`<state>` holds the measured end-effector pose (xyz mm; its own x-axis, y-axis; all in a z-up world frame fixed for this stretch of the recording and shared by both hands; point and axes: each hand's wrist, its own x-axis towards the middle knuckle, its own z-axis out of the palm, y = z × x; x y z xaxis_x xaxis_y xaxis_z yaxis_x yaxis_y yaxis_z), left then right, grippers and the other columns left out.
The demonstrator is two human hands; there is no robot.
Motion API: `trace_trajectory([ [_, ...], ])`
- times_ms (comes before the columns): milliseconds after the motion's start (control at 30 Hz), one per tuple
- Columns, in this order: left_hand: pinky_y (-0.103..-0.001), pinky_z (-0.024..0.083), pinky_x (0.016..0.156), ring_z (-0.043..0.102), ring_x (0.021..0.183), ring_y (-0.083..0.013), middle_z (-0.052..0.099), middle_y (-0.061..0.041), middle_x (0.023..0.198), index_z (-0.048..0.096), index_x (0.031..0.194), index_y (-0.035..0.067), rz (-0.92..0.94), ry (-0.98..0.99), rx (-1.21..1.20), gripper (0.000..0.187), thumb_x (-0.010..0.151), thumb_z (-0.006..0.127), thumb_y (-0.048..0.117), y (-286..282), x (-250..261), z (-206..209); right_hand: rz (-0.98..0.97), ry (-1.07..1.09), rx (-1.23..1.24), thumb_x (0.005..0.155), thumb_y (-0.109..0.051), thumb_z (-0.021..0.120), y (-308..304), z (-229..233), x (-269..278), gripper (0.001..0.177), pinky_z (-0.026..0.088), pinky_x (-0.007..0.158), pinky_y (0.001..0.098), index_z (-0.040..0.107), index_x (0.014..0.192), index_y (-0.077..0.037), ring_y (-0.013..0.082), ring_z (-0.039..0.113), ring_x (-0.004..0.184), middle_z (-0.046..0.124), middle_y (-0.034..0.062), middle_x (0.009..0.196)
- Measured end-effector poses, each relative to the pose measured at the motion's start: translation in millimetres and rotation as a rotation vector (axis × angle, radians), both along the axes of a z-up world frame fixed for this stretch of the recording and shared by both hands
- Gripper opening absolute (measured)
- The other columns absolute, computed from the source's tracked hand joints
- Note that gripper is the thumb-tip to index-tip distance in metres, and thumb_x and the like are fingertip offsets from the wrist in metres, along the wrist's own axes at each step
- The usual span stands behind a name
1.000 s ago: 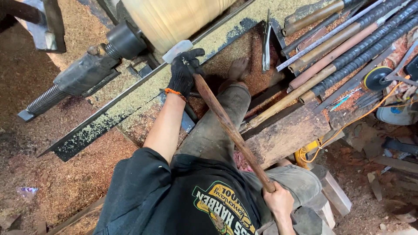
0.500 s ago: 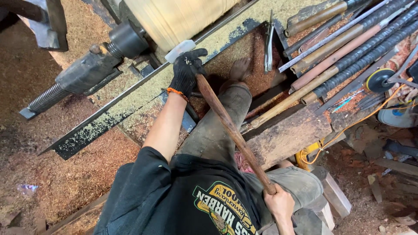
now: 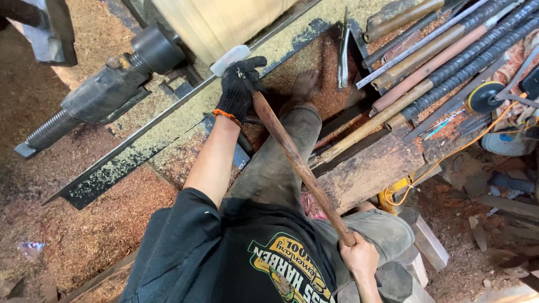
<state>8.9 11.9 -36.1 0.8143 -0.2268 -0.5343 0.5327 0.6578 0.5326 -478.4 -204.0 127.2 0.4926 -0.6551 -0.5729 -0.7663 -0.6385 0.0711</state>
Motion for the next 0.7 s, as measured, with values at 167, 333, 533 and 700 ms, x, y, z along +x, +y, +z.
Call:
trace_trajectory([
  [167, -0.035, 0.051, 0.046, 0.059, 0.057, -0.0199, 0.076, -0.026, 0.098, 0.061, 0.109, -0.008, 0.022, 0.027, -0.005, 0.029, 0.084, 0.056, 0.004, -5, 2, 23, -0.036, 0.010, 0.015, 0.080, -0.043, 0.068, 0, 5, 6, 0.028, 0.057, 0.078, 0.0505, 0.077, 0.092, -0.019, 0.0420, 0.071, 0.084, 0.074, 0.0191, 0.081],
  [333, -0.035, 0.050, 0.046, 0.057, 0.056, -0.0191, 0.076, -0.025, 0.098, 0.057, 0.112, -0.006, 0.032, 0.073, 0.023, 0.029, 0.085, 0.056, 0.002, -9, 4, 6, 0.011, -0.007, 0.008, 0.081, -0.043, 0.067, -3, 1, -1, 0.028, 0.057, 0.078, 0.0494, 0.077, 0.094, -0.020, 0.0403, 0.072, 0.084, 0.074, 0.0189, 0.081],
  [533, -0.036, 0.050, 0.046, 0.056, 0.055, -0.0173, 0.076, -0.022, 0.094, 0.063, 0.114, -0.015, -0.007, 0.059, -0.023, 0.031, 0.094, 0.055, 0.008, -26, 7, 25, -0.067, -0.040, 0.040, 0.081, -0.042, 0.068, -4, 4, 4, 0.027, 0.057, 0.078, 0.0491, 0.078, 0.090, -0.018, 0.0412, 0.071, 0.085, 0.074, 0.0187, 0.082],
  [700, -0.039, 0.053, 0.046, 0.058, 0.054, -0.0203, 0.075, -0.021, 0.089, 0.064, 0.111, -0.013, -0.004, 0.037, 0.024, 0.030, 0.094, 0.054, 0.010, -38, 11, 8, -0.069, -0.016, 0.030, 0.078, -0.041, 0.069, -5, 5, 8, 0.029, 0.057, 0.078, 0.0501, 0.077, 0.093, -0.018, 0.0419, 0.071, 0.085, 0.074, 0.0196, 0.082],
])
